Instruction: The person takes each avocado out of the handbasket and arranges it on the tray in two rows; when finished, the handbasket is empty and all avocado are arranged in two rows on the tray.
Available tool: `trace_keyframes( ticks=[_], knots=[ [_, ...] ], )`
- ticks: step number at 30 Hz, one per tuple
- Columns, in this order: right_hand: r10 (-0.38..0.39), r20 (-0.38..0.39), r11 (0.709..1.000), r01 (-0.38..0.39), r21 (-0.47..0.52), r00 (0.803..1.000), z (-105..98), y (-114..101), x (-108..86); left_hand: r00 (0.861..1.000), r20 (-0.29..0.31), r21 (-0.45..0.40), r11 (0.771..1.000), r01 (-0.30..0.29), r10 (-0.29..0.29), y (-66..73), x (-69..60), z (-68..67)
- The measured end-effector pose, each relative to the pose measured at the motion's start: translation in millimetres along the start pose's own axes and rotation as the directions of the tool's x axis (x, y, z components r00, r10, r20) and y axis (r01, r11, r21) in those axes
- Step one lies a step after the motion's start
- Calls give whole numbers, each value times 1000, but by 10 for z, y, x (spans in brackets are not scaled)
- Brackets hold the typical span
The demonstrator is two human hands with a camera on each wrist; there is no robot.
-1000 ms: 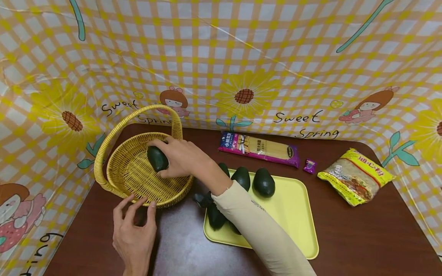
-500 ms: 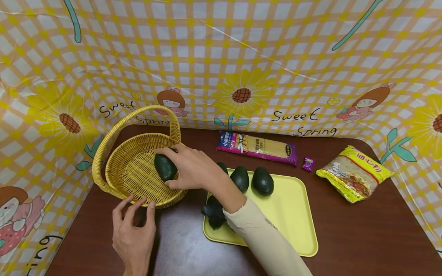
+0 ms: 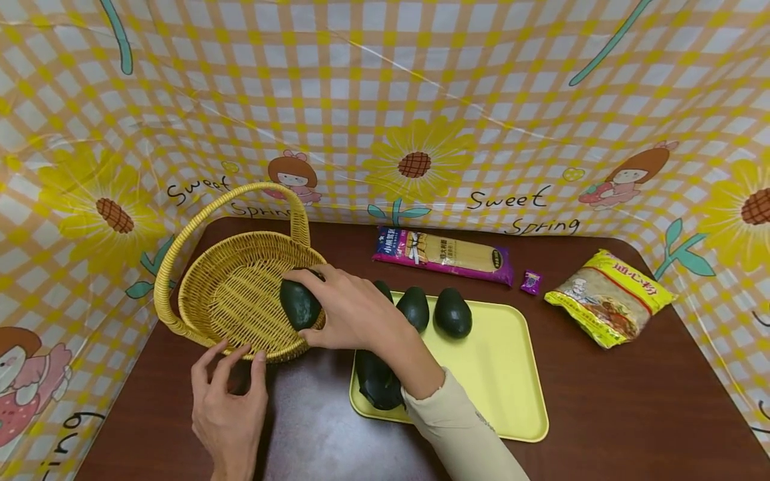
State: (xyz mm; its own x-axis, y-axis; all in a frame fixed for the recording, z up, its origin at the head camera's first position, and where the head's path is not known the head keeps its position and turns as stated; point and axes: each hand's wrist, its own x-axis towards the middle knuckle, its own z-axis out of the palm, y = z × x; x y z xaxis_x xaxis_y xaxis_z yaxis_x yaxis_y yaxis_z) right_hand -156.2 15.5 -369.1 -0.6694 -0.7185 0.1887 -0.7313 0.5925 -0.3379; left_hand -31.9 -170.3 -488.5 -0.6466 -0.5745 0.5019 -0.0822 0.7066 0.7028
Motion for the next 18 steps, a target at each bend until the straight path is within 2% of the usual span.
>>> trace_keyframes(
  ticks=[7,18],
  knots=[
    [38,-25,999,-38,7,999,-23,4,-238,1000,-7,12,1000,21,-21,14,-12,-3],
    [123,-82,992,-122,8,989,-65,62,-611,1000,-11,13,1000,18,-18,23,-17,-7]
  ],
)
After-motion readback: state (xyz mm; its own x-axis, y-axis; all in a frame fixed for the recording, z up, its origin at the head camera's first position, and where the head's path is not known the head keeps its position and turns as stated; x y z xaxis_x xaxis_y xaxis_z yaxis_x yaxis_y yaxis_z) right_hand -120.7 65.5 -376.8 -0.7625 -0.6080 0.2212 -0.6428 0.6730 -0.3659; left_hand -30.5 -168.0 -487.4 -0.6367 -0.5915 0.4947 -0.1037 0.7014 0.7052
